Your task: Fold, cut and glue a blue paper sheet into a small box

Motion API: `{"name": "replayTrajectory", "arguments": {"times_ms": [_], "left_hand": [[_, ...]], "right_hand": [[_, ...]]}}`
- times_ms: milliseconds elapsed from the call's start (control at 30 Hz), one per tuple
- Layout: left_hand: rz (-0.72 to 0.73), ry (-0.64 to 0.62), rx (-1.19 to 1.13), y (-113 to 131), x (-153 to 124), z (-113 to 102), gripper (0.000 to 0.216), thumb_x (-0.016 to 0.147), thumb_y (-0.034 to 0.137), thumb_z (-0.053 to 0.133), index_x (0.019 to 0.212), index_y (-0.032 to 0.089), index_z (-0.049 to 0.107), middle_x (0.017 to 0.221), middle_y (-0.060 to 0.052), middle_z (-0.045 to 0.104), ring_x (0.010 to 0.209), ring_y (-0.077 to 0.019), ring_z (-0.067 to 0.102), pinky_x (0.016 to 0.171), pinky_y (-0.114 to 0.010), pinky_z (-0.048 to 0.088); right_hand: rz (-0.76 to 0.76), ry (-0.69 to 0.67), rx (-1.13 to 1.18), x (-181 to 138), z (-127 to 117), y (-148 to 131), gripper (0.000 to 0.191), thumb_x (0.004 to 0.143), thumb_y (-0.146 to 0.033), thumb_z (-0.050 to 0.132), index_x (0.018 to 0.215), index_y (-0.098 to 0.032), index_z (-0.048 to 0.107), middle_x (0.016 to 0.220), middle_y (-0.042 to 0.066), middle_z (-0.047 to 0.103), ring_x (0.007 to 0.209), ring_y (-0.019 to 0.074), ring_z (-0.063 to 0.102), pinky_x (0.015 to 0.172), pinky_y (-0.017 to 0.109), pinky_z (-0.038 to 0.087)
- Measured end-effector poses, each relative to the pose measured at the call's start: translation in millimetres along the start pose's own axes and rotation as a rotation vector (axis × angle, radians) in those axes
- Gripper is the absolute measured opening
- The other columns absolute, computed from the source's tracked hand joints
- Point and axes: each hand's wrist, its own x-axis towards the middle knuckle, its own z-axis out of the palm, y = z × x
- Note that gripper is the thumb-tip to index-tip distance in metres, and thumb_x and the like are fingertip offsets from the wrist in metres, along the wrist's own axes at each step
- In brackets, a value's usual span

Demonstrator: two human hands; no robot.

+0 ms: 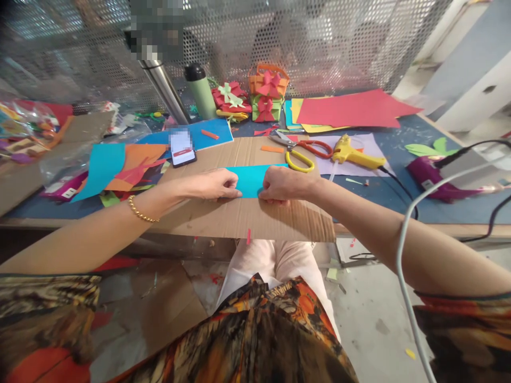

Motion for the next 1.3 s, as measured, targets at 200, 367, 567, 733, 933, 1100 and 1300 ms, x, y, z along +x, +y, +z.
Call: {"name": "replayTrajectory", "arguments": {"times_ms": [200,367,567,733,933,1100,1300], "left_hand": [[-0.011,-0.007,-0.008,1.8,-1.0,-0.6,0.036,0.093,0.037,0.065,0.066,0.023,0.046,0.053,0.002,0.053,0.055,-0.0150,0.046,0.060,-0.032,0.028],[-0.029,-0.001,-0.014,2.6,-1.8,-1.1,0.036,0.093,0.035,0.066,0.067,0.024,0.044,0.050,0.003,0.051,0.053,-0.0149,0.046,0.060,-0.032,0.027],[-0.023,0.001,-0.010,5.6,-3.0,-2.3,0.038,0.094,0.032,0.066,0.066,0.023,0.042,0.050,0.004,0.050,0.053,-0.0139,0.046,0.060,-0.032,0.026],[-0.034,0.007,0.014,5.4,-2.6,-1.3,0.036,0.094,0.034,0.065,0.067,0.023,0.044,0.052,0.003,0.052,0.054,-0.0142,0.047,0.060,-0.032,0.026],[-0.012,0.005,0.019,3.8,-2.8,-0.5,0.034,0.093,0.035,0.063,0.068,0.023,0.044,0.054,0.003,0.053,0.056,-0.0147,0.048,0.060,-0.030,0.028],[-0.009,0.007,0.040,2.0,-0.9,0.9,0.037,0.095,0.035,0.064,0.067,0.023,0.044,0.053,0.004,0.052,0.054,-0.0140,0.047,0.059,-0.030,0.026],[0.001,0.005,-0.008,1.2,-4.7,-2.7,0.037,0.094,0.034,0.066,0.066,0.022,0.045,0.056,0.004,0.052,0.054,-0.0127,0.047,0.056,-0.029,0.030]], "right_hand": [[0.024,-0.006,0.029,-6.6,-1.7,16.2,0.037,0.089,-0.023,0.062,0.053,-0.020,0.058,0.056,0.004,0.066,0.052,0.0138,0.063,0.050,0.024,0.050],[0.097,0.007,0.030,-14.9,-5.6,31.9,0.035,0.089,-0.023,0.061,0.054,-0.020,0.059,0.051,0.001,0.060,0.046,0.0124,0.056,0.049,0.026,0.048],[0.148,0.030,0.038,-25.9,-9.9,46.8,0.038,0.090,-0.026,0.061,0.053,-0.021,0.057,0.053,0.003,0.060,0.050,0.0158,0.060,0.054,0.030,0.049],[0.152,0.035,0.042,-26.5,-9.2,52.5,0.037,0.089,-0.026,0.061,0.053,-0.022,0.055,0.051,0.002,0.058,0.047,0.0151,0.056,0.052,0.030,0.047],[0.174,0.047,0.009,-32.1,-12.6,50.3,0.035,0.087,-0.024,0.059,0.053,-0.021,0.054,0.053,0.003,0.059,0.049,0.0144,0.056,0.053,0.029,0.045],[-0.008,0.298,-0.094,-30.9,-6.0,41.1,0.034,0.092,-0.029,0.055,0.059,-0.021,0.052,0.056,0.001,0.055,0.057,0.0132,0.051,0.060,0.029,0.037],[-0.281,0.289,-0.103,4.6,9.8,31.8,0.017,0.088,-0.034,0.064,0.076,-0.022,0.063,0.065,-0.002,0.060,0.063,0.0129,0.050,0.064,0.029,0.033]]}}
